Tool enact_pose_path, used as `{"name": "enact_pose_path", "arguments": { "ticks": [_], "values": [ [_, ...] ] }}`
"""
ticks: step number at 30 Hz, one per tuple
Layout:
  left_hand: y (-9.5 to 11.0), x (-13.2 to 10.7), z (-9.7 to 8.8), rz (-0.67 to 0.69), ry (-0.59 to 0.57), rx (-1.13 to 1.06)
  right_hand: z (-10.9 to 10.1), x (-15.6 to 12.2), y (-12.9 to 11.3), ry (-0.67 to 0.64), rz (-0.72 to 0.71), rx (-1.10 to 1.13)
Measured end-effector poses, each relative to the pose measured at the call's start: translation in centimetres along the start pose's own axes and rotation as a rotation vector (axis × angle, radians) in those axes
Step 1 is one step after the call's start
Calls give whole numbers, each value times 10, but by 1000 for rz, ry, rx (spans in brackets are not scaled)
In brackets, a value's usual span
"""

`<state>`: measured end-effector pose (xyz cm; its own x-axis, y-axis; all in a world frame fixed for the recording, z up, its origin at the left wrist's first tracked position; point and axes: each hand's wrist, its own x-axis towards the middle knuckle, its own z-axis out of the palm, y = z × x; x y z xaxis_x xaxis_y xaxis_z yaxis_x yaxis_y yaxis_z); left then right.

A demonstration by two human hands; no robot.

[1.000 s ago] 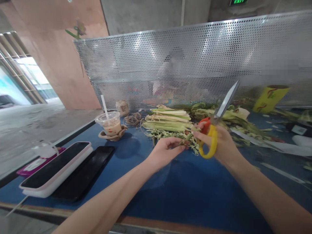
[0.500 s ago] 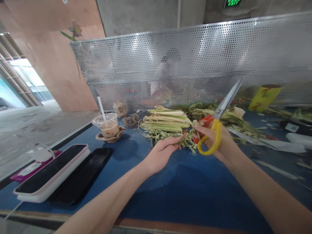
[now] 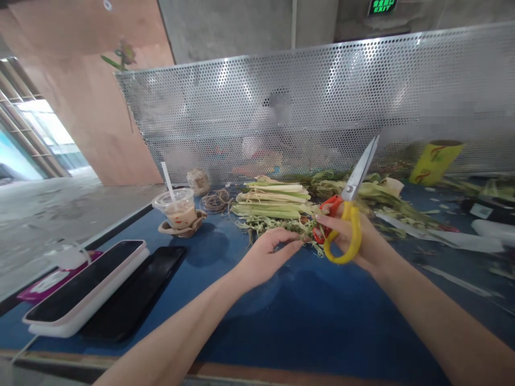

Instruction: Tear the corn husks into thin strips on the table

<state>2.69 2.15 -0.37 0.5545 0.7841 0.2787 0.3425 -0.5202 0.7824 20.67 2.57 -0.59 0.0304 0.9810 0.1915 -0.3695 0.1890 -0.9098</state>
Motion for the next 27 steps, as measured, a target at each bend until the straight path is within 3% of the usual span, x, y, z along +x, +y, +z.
{"name": "enact_pose_path", "arguments": {
  "ticks": [5, 13, 16, 21, 27],
  "values": [
    [-4, 0, -1, 42, -44, -15, -2, 1, 1, -7, -19, -22],
    [5, -10, -6, 80, -113, 345, 4, -3, -4, -8, -73, -289],
    [4, -10, -8, 32, -114, 181, 7, -7, -8, -89, -106, -457],
    [-1, -3, -6, 57, 126, -61, 15, -14, -11, -155, -95, -676],
    [-4, 3, -2, -44, 80, -284, 23, -17, -13, -110, -69, -584]
  ]
}}
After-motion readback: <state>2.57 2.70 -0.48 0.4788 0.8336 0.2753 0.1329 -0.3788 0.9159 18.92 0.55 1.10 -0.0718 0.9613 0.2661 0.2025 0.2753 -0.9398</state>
